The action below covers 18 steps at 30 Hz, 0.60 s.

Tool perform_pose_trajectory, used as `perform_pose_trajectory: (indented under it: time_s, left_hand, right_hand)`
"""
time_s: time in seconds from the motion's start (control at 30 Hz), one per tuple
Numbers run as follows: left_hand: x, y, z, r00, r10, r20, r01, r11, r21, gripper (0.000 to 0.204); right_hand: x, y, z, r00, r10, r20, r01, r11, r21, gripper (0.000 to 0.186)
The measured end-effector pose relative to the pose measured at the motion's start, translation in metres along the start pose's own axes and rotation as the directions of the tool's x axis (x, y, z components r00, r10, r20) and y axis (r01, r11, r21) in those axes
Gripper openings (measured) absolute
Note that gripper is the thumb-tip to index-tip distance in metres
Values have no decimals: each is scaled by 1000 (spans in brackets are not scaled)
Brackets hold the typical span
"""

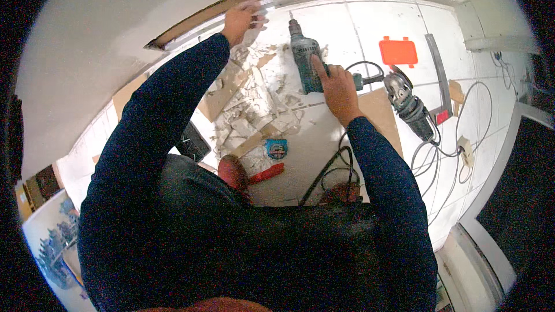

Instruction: The person drills into the edge of a wall opening using an electric drill and touches the opening by hand.

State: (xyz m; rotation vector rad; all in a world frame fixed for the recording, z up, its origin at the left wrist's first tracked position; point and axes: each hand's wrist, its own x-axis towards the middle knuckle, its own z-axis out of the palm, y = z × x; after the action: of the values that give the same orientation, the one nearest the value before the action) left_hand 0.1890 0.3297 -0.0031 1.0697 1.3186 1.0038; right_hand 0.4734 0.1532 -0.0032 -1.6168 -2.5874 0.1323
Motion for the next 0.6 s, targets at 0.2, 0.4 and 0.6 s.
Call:
perform_pose_trajectory:
  time_s: [0.2,0.4,0.6]
  left_hand:
    - [-2,-8,-97,938,-314,-149,235,889,-394,30]
    - [-17,-3,-99,952,-299,-62,287,945,-155,45]
    - [-92,34,-190,902,-186,390,-230,558,797,28]
  right_hand:
    - [-1,-14,-19,1000,-17,-20,18,998,66,85]
    - [11,-27,-55,1000,-21,-17,23,992,126,78]
    - [29,-23,-101,992,-124,-8,124,982,139,47]
